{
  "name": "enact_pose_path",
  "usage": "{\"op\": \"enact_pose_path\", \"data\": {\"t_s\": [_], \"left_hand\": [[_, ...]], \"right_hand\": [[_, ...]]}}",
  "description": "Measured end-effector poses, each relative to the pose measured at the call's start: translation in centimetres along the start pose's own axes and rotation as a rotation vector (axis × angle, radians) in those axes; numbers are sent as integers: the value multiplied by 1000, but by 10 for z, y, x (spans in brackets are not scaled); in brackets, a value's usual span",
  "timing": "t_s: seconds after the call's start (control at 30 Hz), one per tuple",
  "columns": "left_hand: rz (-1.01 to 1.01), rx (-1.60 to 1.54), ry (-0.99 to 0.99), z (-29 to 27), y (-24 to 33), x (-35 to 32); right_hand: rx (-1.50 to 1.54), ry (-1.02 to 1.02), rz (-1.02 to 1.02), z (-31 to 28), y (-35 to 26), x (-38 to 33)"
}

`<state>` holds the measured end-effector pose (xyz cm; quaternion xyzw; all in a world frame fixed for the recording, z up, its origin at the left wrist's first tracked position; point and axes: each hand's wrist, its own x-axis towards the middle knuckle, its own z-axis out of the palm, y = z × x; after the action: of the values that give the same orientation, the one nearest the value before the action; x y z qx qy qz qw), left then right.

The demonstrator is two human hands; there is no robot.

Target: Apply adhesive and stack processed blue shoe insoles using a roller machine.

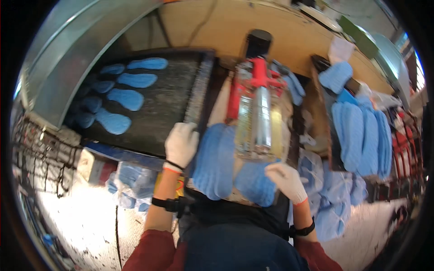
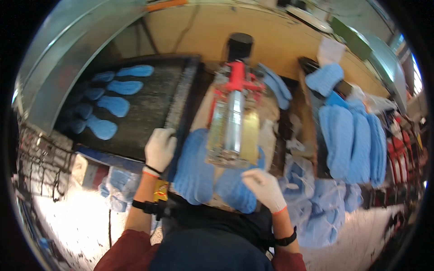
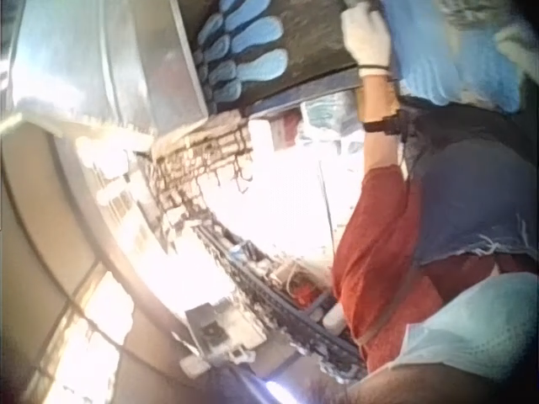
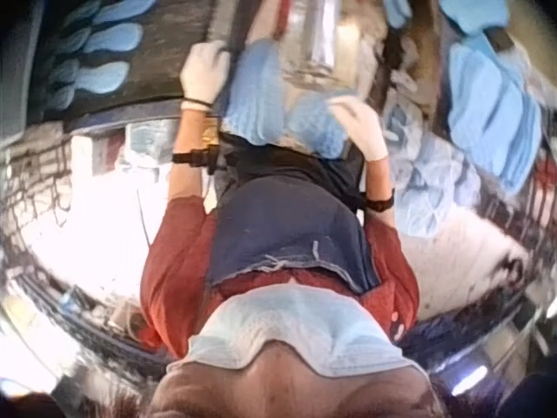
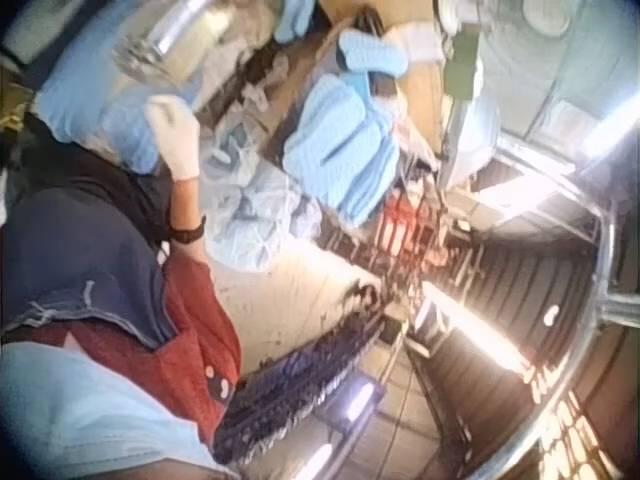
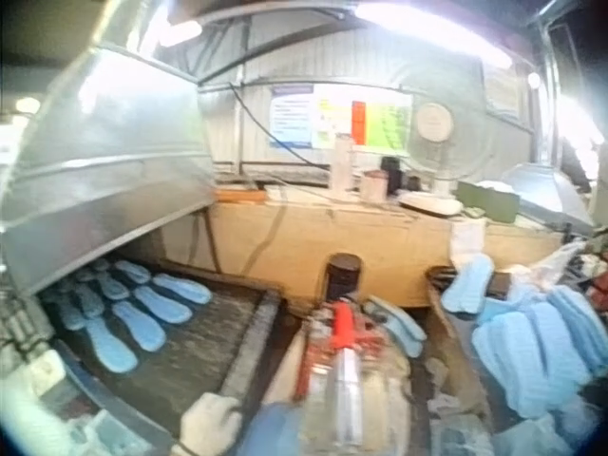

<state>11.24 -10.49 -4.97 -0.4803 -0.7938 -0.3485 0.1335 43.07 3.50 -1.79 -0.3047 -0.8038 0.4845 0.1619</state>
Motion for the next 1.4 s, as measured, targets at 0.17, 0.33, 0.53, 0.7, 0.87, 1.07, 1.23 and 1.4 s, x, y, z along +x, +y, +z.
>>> {"op": "enact_pose_path", "data": {"t_s": [0.17, 0.33, 0.53, 0.7, 0.87, 1.07, 1.23, 1.4], "left_hand": [[-62, -42, -29, 5, 9, -2], [-71, -50, -3, -4, 7, -3], [-71, -41, -23, -2, 0, 0], [-24, -325, 202, -6, 3, -1], [-482, -830, 221, -49, 50, -13], [-403, -912, 155, -52, 97, -26], [-217, -1051, 130, -52, 113, -17], [-6, -1256, -12, -35, 134, 36]], "right_hand": [[-368, 584, 180, 30, 74, 37], [-578, 526, 100, 51, 98, 48], [-391, 433, 272, 50, 92, 61], [-105, 578, 85, 41, 93, 44], [329, 744, -100, 1, 29, 34], [-549, 891, -441, -22, -6, 52], [-768, 830, -689, -21, -30, 56], [-542, 763, -709, -16, -37, 39]]}}
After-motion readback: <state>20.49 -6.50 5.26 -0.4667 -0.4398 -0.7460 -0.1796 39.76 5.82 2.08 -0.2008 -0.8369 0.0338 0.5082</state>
